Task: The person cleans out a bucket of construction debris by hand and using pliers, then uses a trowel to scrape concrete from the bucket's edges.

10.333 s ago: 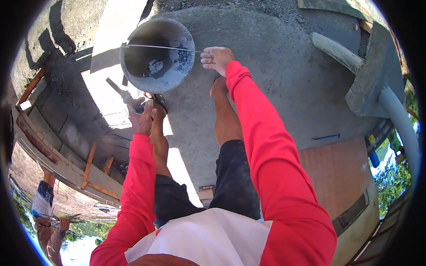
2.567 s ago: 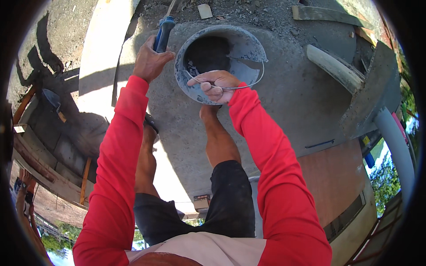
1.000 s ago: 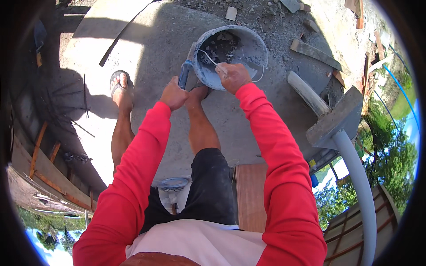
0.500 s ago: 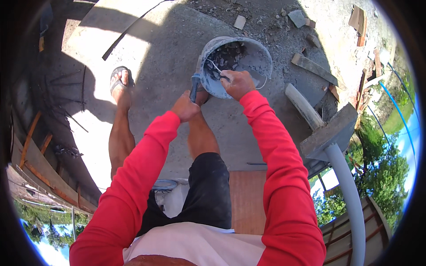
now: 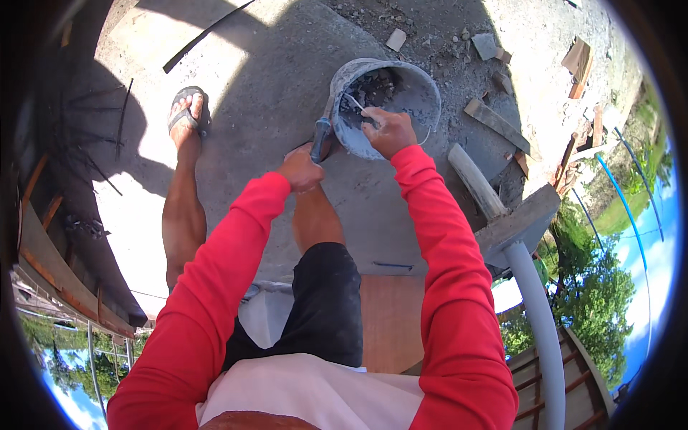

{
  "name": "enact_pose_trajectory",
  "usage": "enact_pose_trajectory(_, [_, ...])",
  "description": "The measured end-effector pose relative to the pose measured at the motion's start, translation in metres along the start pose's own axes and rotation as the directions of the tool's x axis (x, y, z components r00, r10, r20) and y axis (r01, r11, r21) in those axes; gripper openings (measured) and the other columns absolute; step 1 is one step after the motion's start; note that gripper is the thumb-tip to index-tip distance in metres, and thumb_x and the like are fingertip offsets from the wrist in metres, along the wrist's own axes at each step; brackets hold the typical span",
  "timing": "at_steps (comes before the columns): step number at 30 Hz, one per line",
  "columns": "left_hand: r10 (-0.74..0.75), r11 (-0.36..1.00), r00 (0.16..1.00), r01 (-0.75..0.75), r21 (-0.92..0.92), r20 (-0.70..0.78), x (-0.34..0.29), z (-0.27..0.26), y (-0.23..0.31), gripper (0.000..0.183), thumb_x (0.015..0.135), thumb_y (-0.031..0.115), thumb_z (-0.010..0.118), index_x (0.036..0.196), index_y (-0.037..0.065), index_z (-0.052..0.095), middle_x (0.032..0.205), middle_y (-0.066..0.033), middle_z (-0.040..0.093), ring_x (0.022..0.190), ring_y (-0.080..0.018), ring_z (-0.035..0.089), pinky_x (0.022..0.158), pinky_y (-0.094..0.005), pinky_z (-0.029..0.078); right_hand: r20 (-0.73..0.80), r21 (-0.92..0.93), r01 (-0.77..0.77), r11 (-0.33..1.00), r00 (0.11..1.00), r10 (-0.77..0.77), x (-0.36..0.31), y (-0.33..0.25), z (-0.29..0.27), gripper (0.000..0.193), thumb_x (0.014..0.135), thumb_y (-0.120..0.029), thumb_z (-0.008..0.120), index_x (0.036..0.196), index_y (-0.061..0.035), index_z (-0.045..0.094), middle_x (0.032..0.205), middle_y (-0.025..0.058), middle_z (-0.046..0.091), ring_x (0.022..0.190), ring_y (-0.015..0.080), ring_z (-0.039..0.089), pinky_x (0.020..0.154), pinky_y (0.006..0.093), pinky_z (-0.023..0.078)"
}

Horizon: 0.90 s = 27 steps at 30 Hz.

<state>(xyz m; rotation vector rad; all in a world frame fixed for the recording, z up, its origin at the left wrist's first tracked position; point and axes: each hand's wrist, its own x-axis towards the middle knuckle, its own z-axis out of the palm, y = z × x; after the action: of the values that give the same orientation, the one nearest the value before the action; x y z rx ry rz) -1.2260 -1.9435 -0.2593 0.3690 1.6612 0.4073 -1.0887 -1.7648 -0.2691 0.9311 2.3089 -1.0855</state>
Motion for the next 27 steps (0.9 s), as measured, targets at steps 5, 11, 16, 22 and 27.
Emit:
enact_pose_trajectory(5, [-0.122, 0.972, 0.992, 0.117, -0.204, -0.014, -0.015, -0.016, -0.031, 0.027, 0.064, 0.011, 0.048, 0.085, -0.004, 0.04, 0.067, -0.0185, 0.048, 0.065, -0.0307, 0.053, 0.058, -0.0378, 0.04, 0.035, 0.019, -0.011, 1.0, 0.999, 0.01, -0.011, -0.01, 0.001, 0.022, 0.07, -0.023, 0.058, 0.085, -0.007, 0.059, 0.083, 0.0116, 0.059, 0.071, 0.0296, 0.057, 0.065, 0.0337, 0.045])
enact_pose_trajectory(11, [-0.011, 1.0, 0.988, 0.011, 0.0, -0.151, -0.048, -0.074, -0.042, 0.035, 0.065, 0.014, 0.049, 0.093, -0.005, 0.037, 0.069, -0.0208, 0.049, 0.068, -0.0358, 0.051, 0.063, -0.0387, 0.039, -0.102, 0.046, -0.156, 0.987, 0.982, 0.16, -0.022, -0.018, 0.012, 0.024, 0.078, -0.025, 0.047, 0.092, -0.0074, 0.056, 0.081, 0.0172, 0.057, 0.075, 0.0339, 0.054, 0.068, 0.0378, 0.042])
enact_pose_trajectory(16, [0.042, 0.999, 0.957, -0.042, 0.004, -0.289, -0.015, -0.068, -0.03, 0.036, 0.066, 0.011, 0.049, 0.098, 0.001, 0.036, 0.067, -0.0178, 0.048, 0.063, -0.0306, 0.053, 0.06, -0.0367, 0.04, -0.208, -0.001, -0.074, 0.997, 0.975, 0.072, -0.009, -0.022, 0.01, 0.023, 0.078, -0.021, 0.044, 0.097, -0.0122, 0.054, 0.08, 0.0167, 0.057, 0.075, 0.034, 0.054, 0.069, 0.0395, 0.041])
enact_pose_trajectory(22, [0.065, 0.96, 0.968, -0.127, -0.248, -0.244, -0.035, -0.053, -0.031, 0.036, 0.067, 0.009, 0.048, 0.1, 0.002, 0.035, 0.066, -0.0165, 0.048, 0.06, -0.0301, 0.053, 0.06, -0.0361, 0.04, -0.124, -0.107, -0.204, 0.973, 0.974, 0.191, 0.002, -0.03, 0.003, 0.023, 0.077, -0.015, 0.045, 0.095, -0.0055, 0.056, 0.088, 0.0163, 0.057, 0.081, 0.0327, 0.054, 0.072, 0.0352, 0.042])
enact_pose_trajectory(27, [0.108, 0.988, 0.992, -0.115, -0.107, -0.07, -0.053, -0.058, -0.036, 0.024, 0.068, 0.007, 0.046, 0.091, 0.001, 0.042, 0.072, -0.0138, 0.048, 0.064, -0.0252, 0.05, 0.062, -0.0321, 0.039, -0.265, 0.008, -0.354, 0.935, 0.901, 0.344, 0.003, -0.032, 0.007, 0.025, 0.078, -0.016, 0.044, 0.094, -0.0034, 0.057, 0.089, 0.017, 0.056, 0.083, 0.0312, 0.054, 0.074, 0.0337, 0.042])
